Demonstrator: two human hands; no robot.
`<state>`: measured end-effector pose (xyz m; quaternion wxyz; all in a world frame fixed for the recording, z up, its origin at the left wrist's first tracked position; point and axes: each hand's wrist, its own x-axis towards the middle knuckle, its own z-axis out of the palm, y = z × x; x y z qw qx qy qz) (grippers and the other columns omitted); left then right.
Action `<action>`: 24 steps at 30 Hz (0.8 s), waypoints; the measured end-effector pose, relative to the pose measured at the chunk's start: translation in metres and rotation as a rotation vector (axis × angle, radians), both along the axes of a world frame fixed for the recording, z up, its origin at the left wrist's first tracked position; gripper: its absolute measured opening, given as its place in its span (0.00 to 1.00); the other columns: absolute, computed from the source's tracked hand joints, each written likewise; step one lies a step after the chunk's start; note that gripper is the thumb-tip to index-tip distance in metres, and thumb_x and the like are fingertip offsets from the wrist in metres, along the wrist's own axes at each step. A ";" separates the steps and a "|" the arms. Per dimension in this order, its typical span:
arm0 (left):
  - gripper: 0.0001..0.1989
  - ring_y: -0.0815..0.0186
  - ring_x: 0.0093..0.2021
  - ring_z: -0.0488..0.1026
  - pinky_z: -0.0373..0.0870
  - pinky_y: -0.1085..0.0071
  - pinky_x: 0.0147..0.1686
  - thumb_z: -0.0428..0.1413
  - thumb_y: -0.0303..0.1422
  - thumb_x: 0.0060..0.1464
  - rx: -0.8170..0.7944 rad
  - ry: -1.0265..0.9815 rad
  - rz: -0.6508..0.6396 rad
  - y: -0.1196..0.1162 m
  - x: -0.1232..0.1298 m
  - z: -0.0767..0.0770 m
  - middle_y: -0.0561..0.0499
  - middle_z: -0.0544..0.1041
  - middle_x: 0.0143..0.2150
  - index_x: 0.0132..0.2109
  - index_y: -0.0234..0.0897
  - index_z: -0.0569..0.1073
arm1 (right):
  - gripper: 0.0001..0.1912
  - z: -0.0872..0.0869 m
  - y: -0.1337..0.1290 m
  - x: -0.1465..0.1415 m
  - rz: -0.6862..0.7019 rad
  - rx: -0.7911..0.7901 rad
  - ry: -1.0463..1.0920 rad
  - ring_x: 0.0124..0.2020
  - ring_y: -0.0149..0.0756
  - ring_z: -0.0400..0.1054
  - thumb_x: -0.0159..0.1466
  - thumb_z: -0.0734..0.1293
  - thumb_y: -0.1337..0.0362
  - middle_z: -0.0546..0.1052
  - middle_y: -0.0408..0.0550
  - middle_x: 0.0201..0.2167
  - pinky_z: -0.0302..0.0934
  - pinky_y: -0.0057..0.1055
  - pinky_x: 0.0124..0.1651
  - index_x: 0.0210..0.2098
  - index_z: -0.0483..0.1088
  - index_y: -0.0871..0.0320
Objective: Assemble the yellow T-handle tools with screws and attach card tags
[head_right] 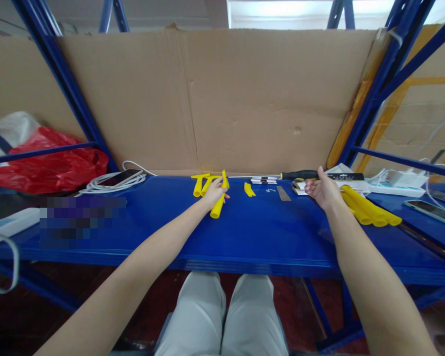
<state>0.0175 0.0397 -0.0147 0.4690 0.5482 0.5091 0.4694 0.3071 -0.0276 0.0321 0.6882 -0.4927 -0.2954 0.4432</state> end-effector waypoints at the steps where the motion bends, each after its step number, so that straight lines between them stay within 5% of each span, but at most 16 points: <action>1: 0.36 0.80 0.18 0.68 0.61 0.80 0.12 0.49 0.19 0.53 -0.004 -0.010 0.003 0.000 0.000 0.000 0.40 0.68 0.56 0.68 0.39 0.52 | 0.24 0.000 0.001 0.001 0.013 -0.009 0.000 0.14 0.27 0.60 0.71 0.49 0.59 0.66 0.47 0.13 0.58 0.21 0.17 0.22 0.63 0.59; 9: 0.35 0.80 0.18 0.67 0.61 0.81 0.13 0.49 0.18 0.54 -0.035 -0.074 0.024 0.000 -0.001 0.003 0.41 0.68 0.56 0.67 0.39 0.53 | 0.25 -0.011 0.013 0.012 0.167 0.092 -0.049 0.18 0.30 0.65 0.70 0.50 0.56 0.70 0.48 0.18 0.64 0.23 0.22 0.23 0.67 0.57; 18: 0.34 0.77 0.23 0.72 0.62 0.83 0.14 0.49 0.20 0.55 -0.035 -0.033 0.007 0.001 -0.001 0.001 0.42 0.69 0.55 0.67 0.43 0.53 | 0.20 -0.010 0.013 0.007 0.038 0.057 0.000 0.16 0.29 0.61 0.70 0.52 0.62 0.66 0.44 0.15 0.59 0.24 0.19 0.24 0.64 0.56; 24: 0.35 0.78 0.21 0.70 0.61 0.82 0.13 0.50 0.19 0.54 -0.028 -0.038 0.003 0.000 0.000 0.001 0.43 0.70 0.53 0.67 0.42 0.54 | 0.19 -0.009 0.010 0.006 0.043 0.057 0.000 0.13 0.28 0.54 0.69 0.55 0.56 0.59 0.40 0.11 0.54 0.23 0.15 0.23 0.62 0.55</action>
